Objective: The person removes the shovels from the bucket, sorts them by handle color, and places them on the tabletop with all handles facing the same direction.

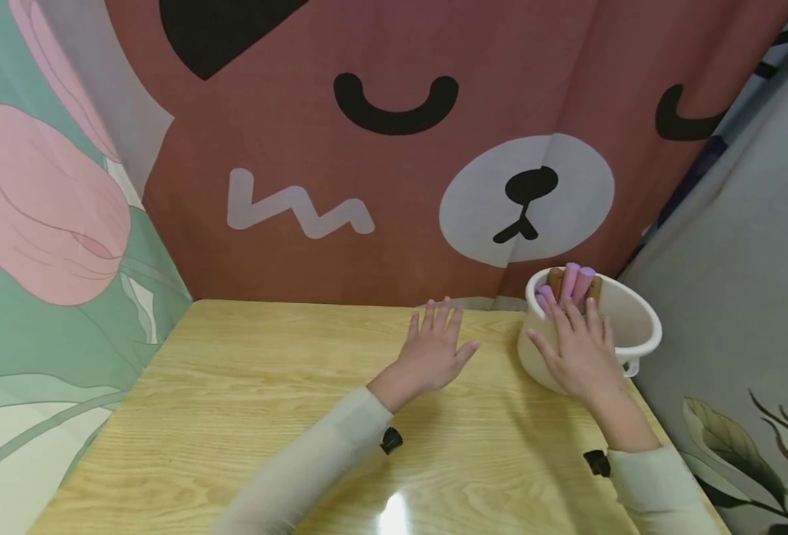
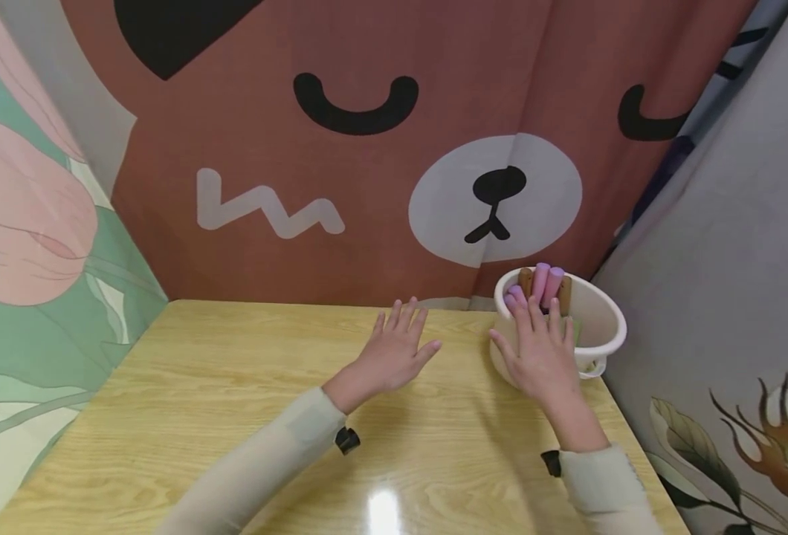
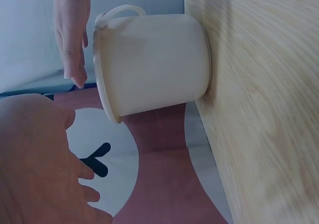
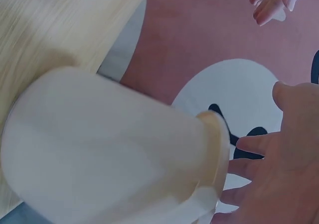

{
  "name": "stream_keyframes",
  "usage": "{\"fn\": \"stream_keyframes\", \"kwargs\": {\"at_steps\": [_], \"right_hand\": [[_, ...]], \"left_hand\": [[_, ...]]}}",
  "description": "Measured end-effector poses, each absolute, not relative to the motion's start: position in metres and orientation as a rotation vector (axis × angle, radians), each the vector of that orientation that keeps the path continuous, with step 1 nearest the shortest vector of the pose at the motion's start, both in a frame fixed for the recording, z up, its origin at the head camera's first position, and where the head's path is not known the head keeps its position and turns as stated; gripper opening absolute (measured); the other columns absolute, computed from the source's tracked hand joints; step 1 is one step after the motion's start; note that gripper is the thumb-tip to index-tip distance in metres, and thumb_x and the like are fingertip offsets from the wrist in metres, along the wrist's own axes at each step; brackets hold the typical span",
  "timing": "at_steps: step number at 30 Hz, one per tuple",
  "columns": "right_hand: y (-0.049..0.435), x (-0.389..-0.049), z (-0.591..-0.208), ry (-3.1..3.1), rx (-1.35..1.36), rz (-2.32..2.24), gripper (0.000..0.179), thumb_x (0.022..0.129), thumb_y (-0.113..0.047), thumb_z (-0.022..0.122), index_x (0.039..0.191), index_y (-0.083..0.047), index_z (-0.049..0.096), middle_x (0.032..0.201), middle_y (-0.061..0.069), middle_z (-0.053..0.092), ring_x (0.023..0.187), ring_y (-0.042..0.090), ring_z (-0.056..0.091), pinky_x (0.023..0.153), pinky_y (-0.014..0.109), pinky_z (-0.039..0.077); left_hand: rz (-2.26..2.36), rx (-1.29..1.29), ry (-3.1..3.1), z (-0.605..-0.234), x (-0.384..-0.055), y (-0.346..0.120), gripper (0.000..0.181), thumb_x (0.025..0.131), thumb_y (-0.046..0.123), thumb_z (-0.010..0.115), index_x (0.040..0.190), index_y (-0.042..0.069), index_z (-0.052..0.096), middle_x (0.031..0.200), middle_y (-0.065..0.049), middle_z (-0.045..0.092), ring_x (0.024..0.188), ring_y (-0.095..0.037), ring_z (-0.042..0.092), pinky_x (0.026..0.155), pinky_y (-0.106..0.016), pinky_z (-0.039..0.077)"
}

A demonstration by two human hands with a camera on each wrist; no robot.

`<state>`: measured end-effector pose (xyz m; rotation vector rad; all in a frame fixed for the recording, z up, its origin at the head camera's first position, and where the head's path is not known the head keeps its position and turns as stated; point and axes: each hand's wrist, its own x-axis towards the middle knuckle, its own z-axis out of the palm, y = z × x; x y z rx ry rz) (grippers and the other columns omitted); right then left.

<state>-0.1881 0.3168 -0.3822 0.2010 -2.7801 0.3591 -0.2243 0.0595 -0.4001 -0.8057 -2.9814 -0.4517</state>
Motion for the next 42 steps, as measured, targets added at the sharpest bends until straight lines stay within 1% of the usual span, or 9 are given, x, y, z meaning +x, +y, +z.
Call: {"fn": "stream_keyframes", "kwargs": {"at_steps": [5, 13, 17, 20, 24, 28, 32, 36, 42], "right_hand": [[0.327, -0.188, -0.383, -2.773, 0.195, 0.367, 0.075, 0.107, -0.052, 0.038, 0.156, 0.004, 0.03, 0.16, 0.034, 0.023, 0.15, 0.055, 0.001, 0.115, 0.074, 0.0], [0.34, -0.19, -0.383, -2.74, 0.205, 0.333, 0.068, 0.108, -0.049, 0.038, 0.153, 0.002, 0.037, 0.157, 0.035, 0.029, 0.148, 0.057, 0.011, 0.114, 0.076, 0.006], [0.349, -0.19, -0.383, -2.769, 0.177, 0.329, 0.071, 0.108, -0.051, 0.035, 0.153, 0.003, 0.035, 0.158, 0.036, 0.026, 0.148, 0.057, 0.008, 0.115, 0.075, 0.004], [0.355, -0.192, -0.383, -2.791, 0.155, 0.347, 0.074, 0.107, -0.052, 0.034, 0.154, 0.005, 0.031, 0.159, 0.037, 0.021, 0.148, 0.057, 0.004, 0.115, 0.075, 0.002], [0.362, -0.195, -0.382, -2.81, 0.146, 0.368, 0.075, 0.107, -0.053, 0.034, 0.156, 0.004, 0.028, 0.161, 0.035, 0.017, 0.148, 0.058, 0.004, 0.114, 0.076, 0.001], [0.37, -0.197, -0.38, -2.825, 0.146, 0.369, 0.076, 0.107, -0.053, 0.034, 0.156, 0.004, 0.027, 0.161, 0.035, 0.017, 0.148, 0.058, 0.005, 0.113, 0.077, 0.0], [0.378, -0.199, -0.379, -2.827, 0.154, 0.371, 0.077, 0.107, -0.053, 0.034, 0.155, 0.007, 0.028, 0.16, 0.037, 0.018, 0.147, 0.059, 0.006, 0.114, 0.075, 0.0], [0.386, -0.202, -0.377, -2.83, 0.161, 0.385, 0.077, 0.107, -0.054, 0.034, 0.155, 0.007, 0.028, 0.16, 0.037, 0.017, 0.147, 0.059, 0.006, 0.115, 0.075, 0.002], [0.399, -0.207, -0.376, -2.817, 0.166, 0.435, 0.076, 0.107, -0.052, 0.035, 0.155, 0.007, 0.027, 0.161, 0.035, 0.015, 0.148, 0.057, 0.005, 0.114, 0.076, 0.001]], "left_hand": [[-0.428, -0.811, -2.98, -0.401, -0.23, 0.072, 0.075, 0.106, 0.061, 0.016, 0.164, 0.014, 0.013, 0.171, -0.01, 0.0, 0.156, -0.036, -0.002, 0.125, -0.057, 0.005], [-0.535, -0.809, -2.987, -0.396, -0.236, 0.087, 0.075, 0.106, 0.061, 0.018, 0.164, 0.015, 0.015, 0.171, -0.01, 0.003, 0.156, -0.034, -0.002, 0.125, -0.057, 0.008], [-0.592, -0.816, -2.984, -0.392, -0.237, 0.096, 0.075, 0.106, 0.062, 0.018, 0.164, 0.015, 0.016, 0.171, -0.009, 0.003, 0.156, -0.034, -0.001, 0.125, -0.056, 0.008], [-0.599, -0.83, -2.986, -0.389, -0.237, 0.104, 0.076, 0.105, 0.063, 0.016, 0.164, 0.017, 0.015, 0.171, -0.008, 0.001, 0.156, -0.033, -0.003, 0.125, -0.055, 0.005], [-0.589, -0.834, -2.992, -0.384, -0.239, 0.114, 0.077, 0.104, 0.065, 0.013, 0.165, 0.019, 0.012, 0.171, -0.006, -0.002, 0.156, -0.032, -0.005, 0.125, -0.054, 0.003], [-0.59, -0.828, -2.999, -0.385, -0.243, 0.124, 0.077, 0.103, 0.066, 0.013, 0.165, 0.02, 0.012, 0.171, -0.005, -0.002, 0.156, -0.031, -0.005, 0.125, -0.053, 0.001], [-0.58, -0.82, -3.004, -0.386, -0.244, 0.132, 0.076, 0.103, 0.066, 0.014, 0.165, 0.021, 0.012, 0.171, -0.004, -0.003, 0.156, -0.031, -0.005, 0.125, -0.052, 0.001], [-0.537, -0.804, -3.008, -0.383, -0.247, 0.138, 0.075, 0.104, 0.066, 0.015, 0.165, 0.021, 0.013, 0.171, -0.004, -0.001, 0.156, -0.031, -0.003, 0.126, -0.052, 0.003], [-0.521, -0.809, -3.009, -0.38, -0.251, 0.149, 0.073, 0.105, 0.064, 0.017, 0.165, 0.022, 0.01, 0.171, 0.0, -0.002, 0.156, -0.031, -0.004, 0.125, -0.051, -0.001]]}}
